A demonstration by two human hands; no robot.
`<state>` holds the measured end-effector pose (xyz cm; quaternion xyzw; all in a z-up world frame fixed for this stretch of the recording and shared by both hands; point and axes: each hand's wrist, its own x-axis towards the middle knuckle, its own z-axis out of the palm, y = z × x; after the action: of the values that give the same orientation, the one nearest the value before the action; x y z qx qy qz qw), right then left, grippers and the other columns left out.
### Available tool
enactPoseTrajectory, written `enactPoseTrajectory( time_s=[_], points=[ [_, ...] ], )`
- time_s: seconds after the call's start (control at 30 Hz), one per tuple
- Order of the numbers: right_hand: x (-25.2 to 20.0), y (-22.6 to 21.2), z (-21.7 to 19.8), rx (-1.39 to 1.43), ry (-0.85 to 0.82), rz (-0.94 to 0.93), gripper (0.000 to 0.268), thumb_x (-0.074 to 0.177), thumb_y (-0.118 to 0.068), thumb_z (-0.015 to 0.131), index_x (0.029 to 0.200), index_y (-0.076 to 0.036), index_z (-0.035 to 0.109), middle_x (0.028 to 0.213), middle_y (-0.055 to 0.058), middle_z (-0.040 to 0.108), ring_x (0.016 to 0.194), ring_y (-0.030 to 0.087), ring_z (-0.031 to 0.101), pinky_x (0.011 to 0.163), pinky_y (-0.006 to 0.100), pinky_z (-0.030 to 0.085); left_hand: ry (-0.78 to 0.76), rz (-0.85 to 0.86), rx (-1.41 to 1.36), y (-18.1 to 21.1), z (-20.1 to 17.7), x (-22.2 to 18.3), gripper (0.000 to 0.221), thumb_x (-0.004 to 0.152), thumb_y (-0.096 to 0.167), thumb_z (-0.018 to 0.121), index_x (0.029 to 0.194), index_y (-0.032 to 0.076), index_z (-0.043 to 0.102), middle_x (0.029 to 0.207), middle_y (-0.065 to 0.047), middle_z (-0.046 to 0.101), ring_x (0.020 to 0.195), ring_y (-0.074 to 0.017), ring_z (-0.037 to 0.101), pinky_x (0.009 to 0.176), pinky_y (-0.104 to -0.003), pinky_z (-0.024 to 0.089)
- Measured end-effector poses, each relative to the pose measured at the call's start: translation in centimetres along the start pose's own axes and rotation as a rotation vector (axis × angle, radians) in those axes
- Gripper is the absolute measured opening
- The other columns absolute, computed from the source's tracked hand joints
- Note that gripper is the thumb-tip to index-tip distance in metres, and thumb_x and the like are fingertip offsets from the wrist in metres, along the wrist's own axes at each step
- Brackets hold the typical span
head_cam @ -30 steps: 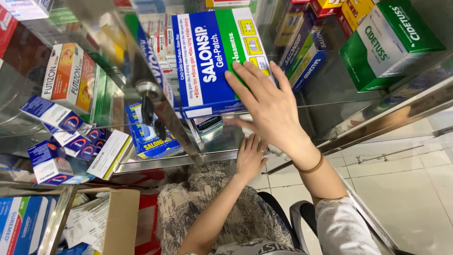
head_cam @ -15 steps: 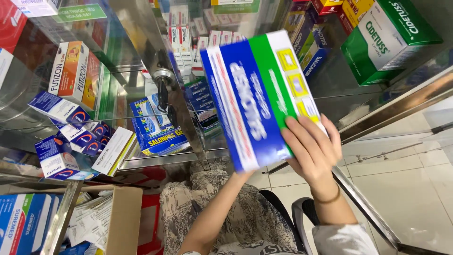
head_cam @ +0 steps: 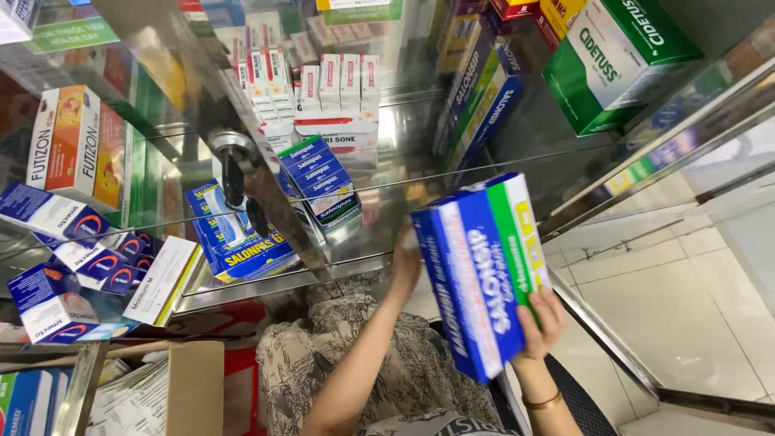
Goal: Cleaning and organizing medicine boxes and shelves in a pharmacy using a cloth.
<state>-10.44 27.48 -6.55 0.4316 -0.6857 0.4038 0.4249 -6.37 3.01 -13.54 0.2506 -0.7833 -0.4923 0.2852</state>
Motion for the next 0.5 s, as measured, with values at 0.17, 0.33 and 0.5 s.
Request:
enactPoseTrajectory(
  time_s=[0.17, 0.33, 0.5],
  points=[
    [-1.0, -0.7, 3.2, 0.016, -0.169, -0.112, 0.034, 0.083, -0.014, 0.074, 0.116, -0.011, 0.067, 0.13, 0.011, 0.065, 0.128, 0.035, 0.057, 0.113, 0.061, 0.045, -0.215, -0.657, -1.548, 1.5, -4.1, -0.6, 0.087, 0.08, 0.062, 0.069, 0.135, -0.004, 0.054, 0.131, -0.023, 0.061, 0.125, -0.0363, 0.054, 0.101, -0.053, 0.045],
    [0.0, -0.1, 4.1, 0.059, -0.418, -0.043, 0.054, 0.079, -0.022, 0.081, 0.131, -0.018, 0.064, 0.134, 0.011, 0.066, 0.133, 0.035, 0.054, 0.117, 0.055, 0.039, -0.206, -0.591, -1.172, 2.2, -5.8, 0.4, 0.083, 0.073, 0.018, 0.088, 0.139, -0.008, 0.046, 0.127, -0.029, 0.062, 0.119, -0.0404, 0.066, 0.103, -0.05, 0.058],
    [4.6, 2.8, 4.9, 0.657, -0.493, 0.518, 0.109, 0.073, -0.048, 0.084, 0.158, -0.008, 0.029, 0.158, 0.017, 0.035, 0.145, 0.032, 0.036, 0.114, 0.052, 0.035, -0.134, -0.364, -0.975, 5.6, -6.6, 1.3, 0.09, 0.063, 0.005, 0.085, 0.141, 0.002, 0.04, 0.12, -0.019, 0.064, 0.11, -0.0319, 0.068, 0.094, -0.044, 0.06]
  ],
)
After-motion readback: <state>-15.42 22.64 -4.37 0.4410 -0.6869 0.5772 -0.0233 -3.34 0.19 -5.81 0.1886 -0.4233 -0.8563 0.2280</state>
